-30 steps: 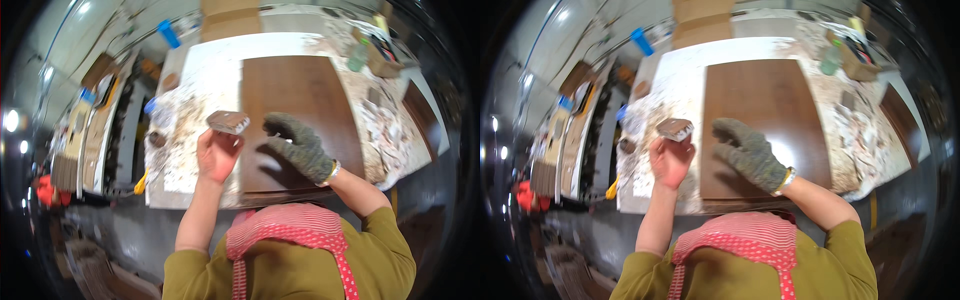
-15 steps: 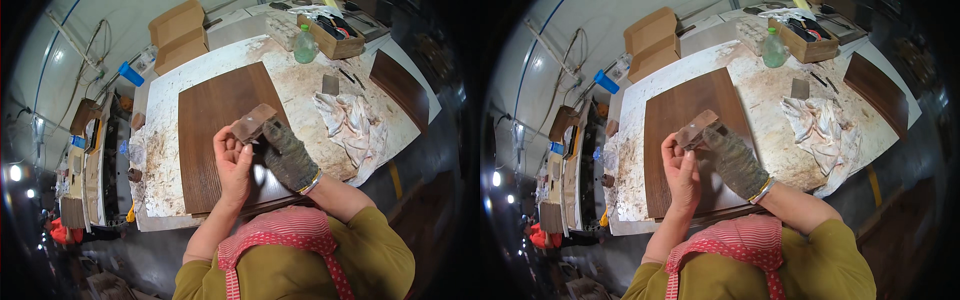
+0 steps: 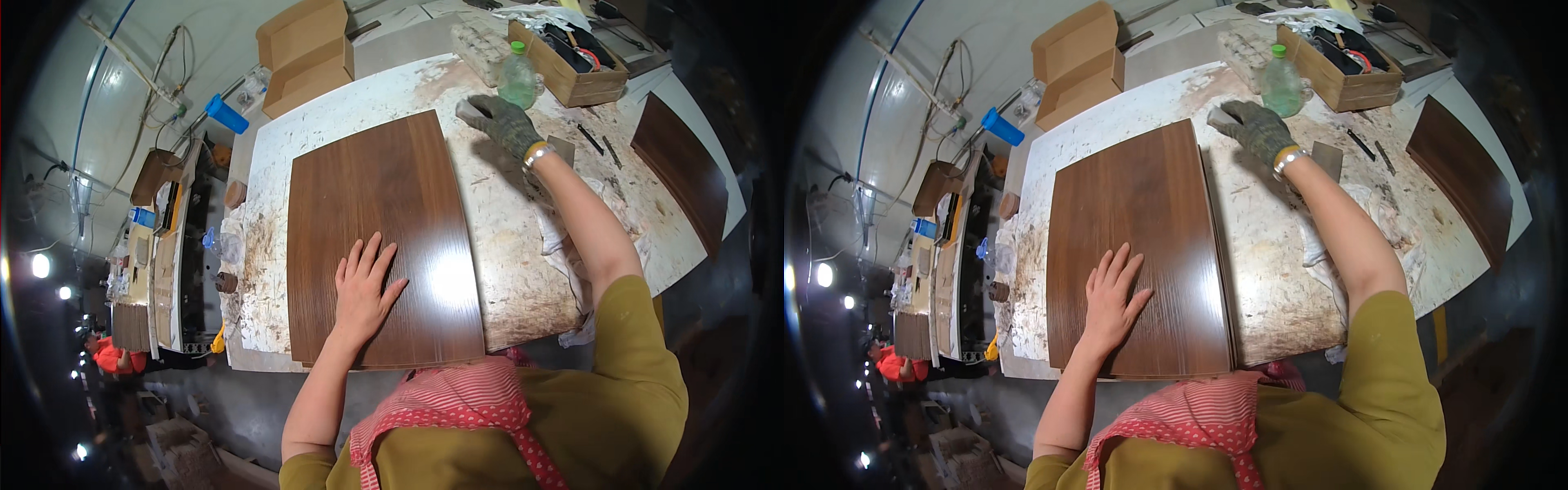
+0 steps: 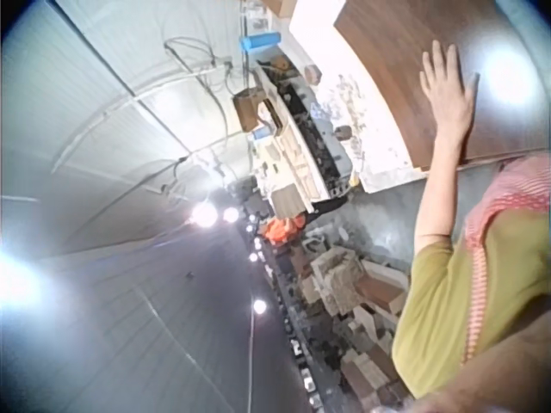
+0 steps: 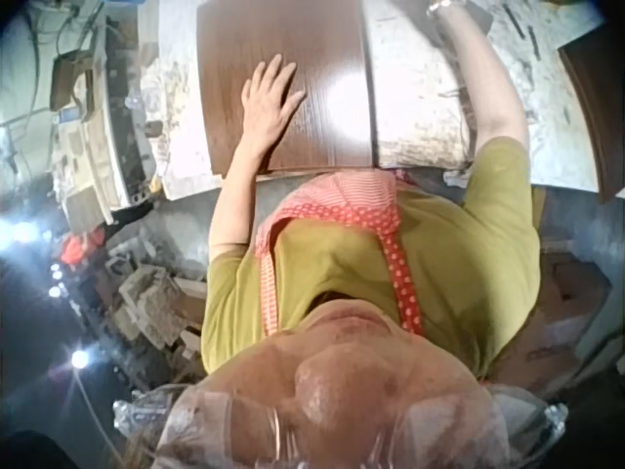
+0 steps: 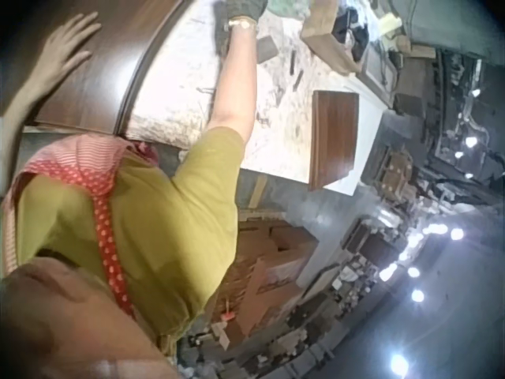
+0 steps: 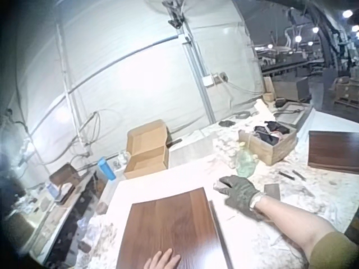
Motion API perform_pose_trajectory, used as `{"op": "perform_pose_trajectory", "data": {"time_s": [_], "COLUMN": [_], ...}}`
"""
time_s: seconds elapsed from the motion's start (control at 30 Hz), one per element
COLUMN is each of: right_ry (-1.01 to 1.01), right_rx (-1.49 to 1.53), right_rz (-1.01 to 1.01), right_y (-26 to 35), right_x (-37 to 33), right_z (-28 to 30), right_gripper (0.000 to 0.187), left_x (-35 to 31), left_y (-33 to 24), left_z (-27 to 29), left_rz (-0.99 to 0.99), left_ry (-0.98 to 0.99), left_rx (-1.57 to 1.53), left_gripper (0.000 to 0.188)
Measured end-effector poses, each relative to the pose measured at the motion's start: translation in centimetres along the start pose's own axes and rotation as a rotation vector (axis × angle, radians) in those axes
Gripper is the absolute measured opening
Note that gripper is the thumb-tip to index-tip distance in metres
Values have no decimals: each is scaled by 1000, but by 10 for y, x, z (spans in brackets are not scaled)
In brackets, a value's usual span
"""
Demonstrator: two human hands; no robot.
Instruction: The person arranges a stack of wooden panels in a staggered pattern on a workbench, sands the edges using a sanding block, and wipes them with a cloth. The person also scoops and scrapes paste from a small container using a handheld blade.
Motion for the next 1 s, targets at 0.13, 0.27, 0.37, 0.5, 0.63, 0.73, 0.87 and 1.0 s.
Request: {"op": "perform_pose_trajectory", "data": {"time_s": [0.13, 0.27, 0.37, 0.5, 0.63, 0.73, 0.87, 1.0], "right_ry": [69, 97, 163, 448, 293, 128, 37, 243], "right_rx": [-129, -108, -58, 53, 170, 170, 64, 189], "right_rz": [132, 206, 181, 176, 84, 112, 326, 340], "right_y": [-11, 1, 14, 27, 18, 6, 14, 36], "right_x": [43, 52, 25, -26, -7, 28, -2, -101], "right_z": [-33, -42, -32, -13, -8, -26, -32, -6], "right_gripper": [64, 63, 59, 60, 59, 55, 56, 50], "left_x": [2, 4, 4, 4, 4, 6, 7, 6], "left_y": [-2, -5, -4, -3, -4, -5, -6, -5], "left_z": [-2, 2, 2, 0, -1, 0, 0, -2], "left_rz": [22, 38, 34, 28, 29, 17, 14, 5], "left_ry": [16, 36, 23, 1, 5, 0, 1, 8], "left_rx": [5, -4, -24, 0, 2, -3, -10, -5], "left_gripper": [57, 56, 55, 56, 55, 55, 55, 55]}}
Point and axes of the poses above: each hand's wrist, its own x-axis towards the middle knuckle, its own z-axis out of the back of the hand, y = z × x, the point moved 5 cm from there along x, towards the middle knuckle, and after that the axes turned 4 degrees about -z, right-handed, at the moved point
